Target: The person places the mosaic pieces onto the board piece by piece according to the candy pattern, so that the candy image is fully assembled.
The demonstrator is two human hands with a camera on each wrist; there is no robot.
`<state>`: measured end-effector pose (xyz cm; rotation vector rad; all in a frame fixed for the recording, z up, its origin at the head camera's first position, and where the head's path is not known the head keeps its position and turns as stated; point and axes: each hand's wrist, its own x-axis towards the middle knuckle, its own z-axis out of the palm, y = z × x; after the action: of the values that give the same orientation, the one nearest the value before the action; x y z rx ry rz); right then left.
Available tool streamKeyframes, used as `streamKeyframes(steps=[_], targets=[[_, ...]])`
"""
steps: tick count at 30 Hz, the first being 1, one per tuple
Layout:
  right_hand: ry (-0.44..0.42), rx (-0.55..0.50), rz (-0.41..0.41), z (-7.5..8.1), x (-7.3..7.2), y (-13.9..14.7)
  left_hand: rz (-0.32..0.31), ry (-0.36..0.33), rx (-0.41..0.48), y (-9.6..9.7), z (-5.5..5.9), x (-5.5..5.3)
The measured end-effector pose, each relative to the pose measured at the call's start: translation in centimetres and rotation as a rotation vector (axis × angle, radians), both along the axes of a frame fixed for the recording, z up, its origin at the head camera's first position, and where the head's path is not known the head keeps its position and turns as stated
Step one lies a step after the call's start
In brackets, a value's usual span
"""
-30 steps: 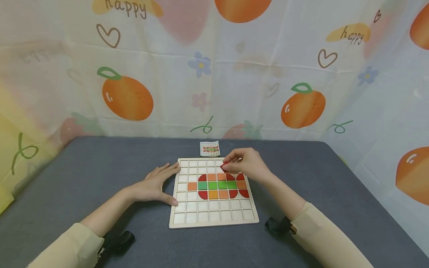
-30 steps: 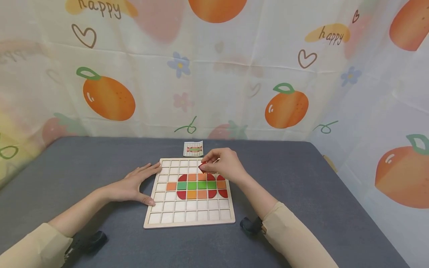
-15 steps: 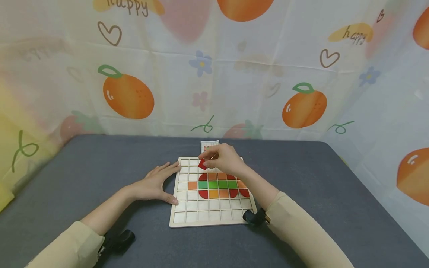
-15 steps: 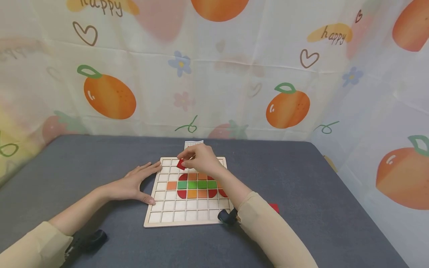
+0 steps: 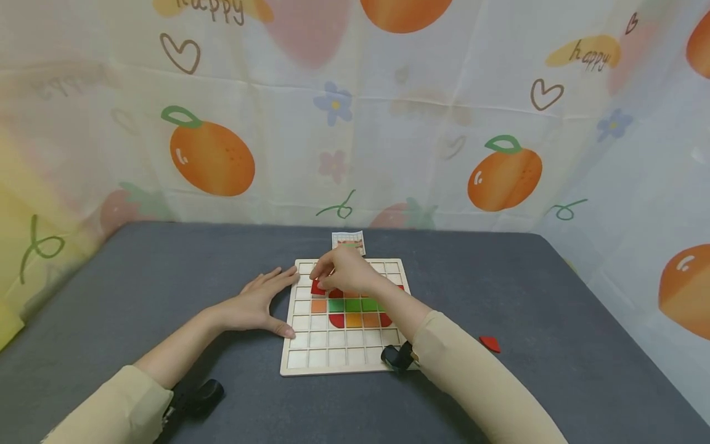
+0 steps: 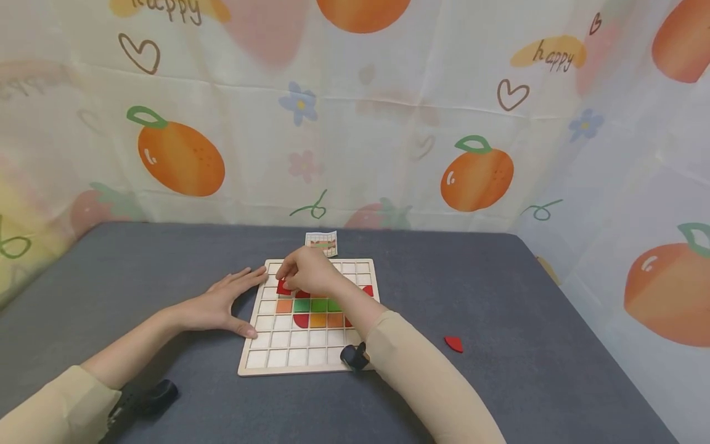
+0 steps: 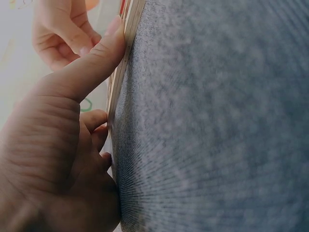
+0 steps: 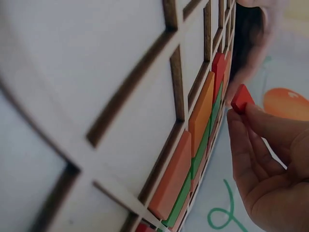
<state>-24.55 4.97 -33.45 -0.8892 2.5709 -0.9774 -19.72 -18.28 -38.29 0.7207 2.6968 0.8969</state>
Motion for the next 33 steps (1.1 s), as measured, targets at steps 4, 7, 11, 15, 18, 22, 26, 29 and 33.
streamKeyframes(steps=[4, 7, 11, 15, 18, 22, 26, 29, 33], targets=[[0.021, 0.035, 0.009, -0.28, -0.05, -0.29, -0.001, 0.002, 0.000, -0.05, 0.11, 0.13], [0.038, 0.057, 0.014, -0.42, -0.05, -0.42, -0.003, 0.003, 0.001, -0.01, 0.17, 0.17], [0.048, 0.078, 0.012, -0.59, -0.07, -0.51, -0.004, 0.002, 0.001, -0.01, 0.16, 0.15], [0.054, 0.098, 0.008, -0.78, -0.12, -0.58, -0.007, 0.006, 0.000, -0.04, 0.11, 0.11], [0.058, 0.107, 0.000, -0.86, -0.13, -0.60, -0.009, 0.011, -0.001, -0.04, 0.13, 0.10], [0.076, 0.121, -0.003, -0.88, -0.13, -0.63, -0.012, 0.017, 0.000, -0.03, 0.17, 0.07], [0.099, 0.150, 0.002, -0.80, -0.05, -0.70, -0.017, 0.019, 0.003, -0.02, 0.17, 0.03], [0.108, 0.168, 0.009, -0.74, 0.03, -0.78, -0.016, 0.015, 0.002, 0.00, 0.13, 0.00], [0.109, 0.180, 0.018, -0.60, 0.11, -0.81, -0.010, 0.010, -0.001, -0.01, 0.01, -0.05]])
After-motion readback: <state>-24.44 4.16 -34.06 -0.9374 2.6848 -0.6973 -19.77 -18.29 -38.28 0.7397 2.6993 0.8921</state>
